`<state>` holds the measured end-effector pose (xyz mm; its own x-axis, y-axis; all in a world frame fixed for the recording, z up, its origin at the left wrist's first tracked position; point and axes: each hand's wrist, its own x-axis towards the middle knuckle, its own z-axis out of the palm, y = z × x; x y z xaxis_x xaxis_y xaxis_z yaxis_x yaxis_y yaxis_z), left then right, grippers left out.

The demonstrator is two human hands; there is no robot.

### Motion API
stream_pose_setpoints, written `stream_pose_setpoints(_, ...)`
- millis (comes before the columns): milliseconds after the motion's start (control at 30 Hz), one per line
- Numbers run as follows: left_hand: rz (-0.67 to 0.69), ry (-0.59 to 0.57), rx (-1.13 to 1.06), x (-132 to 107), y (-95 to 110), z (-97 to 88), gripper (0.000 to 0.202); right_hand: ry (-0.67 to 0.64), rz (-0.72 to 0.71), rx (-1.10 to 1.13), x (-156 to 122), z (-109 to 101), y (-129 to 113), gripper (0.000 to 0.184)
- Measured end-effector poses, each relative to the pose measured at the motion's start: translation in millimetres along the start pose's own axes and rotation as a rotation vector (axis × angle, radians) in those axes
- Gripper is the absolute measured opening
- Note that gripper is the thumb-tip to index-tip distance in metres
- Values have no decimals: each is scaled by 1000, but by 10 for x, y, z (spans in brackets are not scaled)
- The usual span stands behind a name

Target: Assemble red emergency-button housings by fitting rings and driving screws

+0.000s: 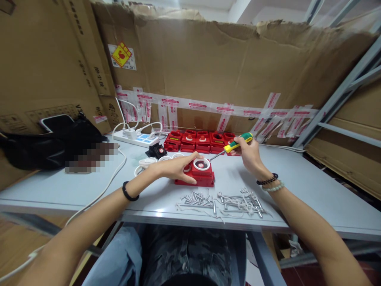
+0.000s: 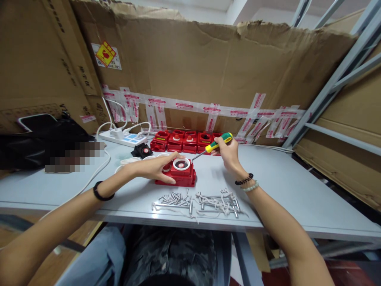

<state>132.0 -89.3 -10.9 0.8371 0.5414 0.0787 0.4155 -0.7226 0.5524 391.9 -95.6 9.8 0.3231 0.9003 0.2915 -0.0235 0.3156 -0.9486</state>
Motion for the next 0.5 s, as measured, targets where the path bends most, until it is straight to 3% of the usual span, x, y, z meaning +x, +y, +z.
stream_pose_setpoints(333, -7, 3, 15, 3, -21, 3, 78, -14, -49, -89, -15, 35, 29, 22)
stream_pose_setpoints(433, -4, 1, 28, 6, -18, 2, 79, -37, -177, -188, -38, 60, -27, 22)
stream_pose_setpoints(500, -4, 0, 42, 6, -16, 0, 78, -47, -346, -314, -66, 103, -98, 20)
